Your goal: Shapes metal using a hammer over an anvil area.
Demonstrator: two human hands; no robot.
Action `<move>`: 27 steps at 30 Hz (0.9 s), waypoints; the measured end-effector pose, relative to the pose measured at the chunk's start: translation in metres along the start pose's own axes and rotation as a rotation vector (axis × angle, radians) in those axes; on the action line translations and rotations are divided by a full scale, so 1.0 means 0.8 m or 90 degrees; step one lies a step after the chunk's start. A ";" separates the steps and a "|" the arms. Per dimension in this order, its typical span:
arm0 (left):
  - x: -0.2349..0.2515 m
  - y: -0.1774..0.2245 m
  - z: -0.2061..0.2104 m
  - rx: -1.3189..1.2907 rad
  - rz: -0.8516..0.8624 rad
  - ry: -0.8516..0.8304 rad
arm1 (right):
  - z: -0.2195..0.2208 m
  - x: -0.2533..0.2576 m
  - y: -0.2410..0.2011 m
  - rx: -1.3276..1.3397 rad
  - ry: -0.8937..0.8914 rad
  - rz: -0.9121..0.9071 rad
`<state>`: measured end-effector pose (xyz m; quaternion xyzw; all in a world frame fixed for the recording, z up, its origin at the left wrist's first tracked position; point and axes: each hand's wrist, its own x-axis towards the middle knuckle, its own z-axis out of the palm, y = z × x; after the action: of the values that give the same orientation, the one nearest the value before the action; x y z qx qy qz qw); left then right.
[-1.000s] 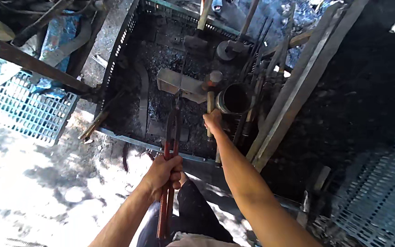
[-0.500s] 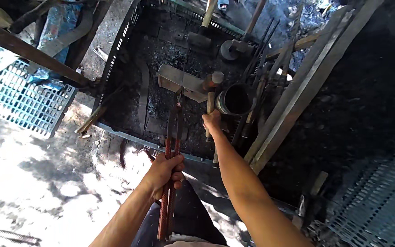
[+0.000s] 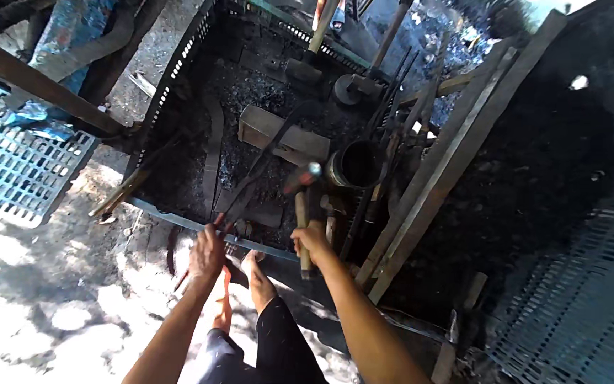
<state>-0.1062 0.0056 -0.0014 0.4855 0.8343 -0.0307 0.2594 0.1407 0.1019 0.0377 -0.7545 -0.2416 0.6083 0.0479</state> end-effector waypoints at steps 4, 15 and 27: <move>0.032 -0.042 0.004 0.091 0.085 0.183 | 0.050 0.063 0.044 0.101 -0.144 0.155; 0.049 -0.063 0.018 0.093 0.140 0.258 | 0.093 0.091 0.153 -0.373 -0.216 0.033; 0.035 -0.057 -0.048 -0.339 0.116 -0.311 | 0.007 -0.028 0.181 -0.438 -0.021 -0.002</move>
<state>-0.1705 0.0150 0.0099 0.4520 0.6800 0.0956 0.5694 0.1762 -0.0360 0.0033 -0.7161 -0.4347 0.5031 -0.2125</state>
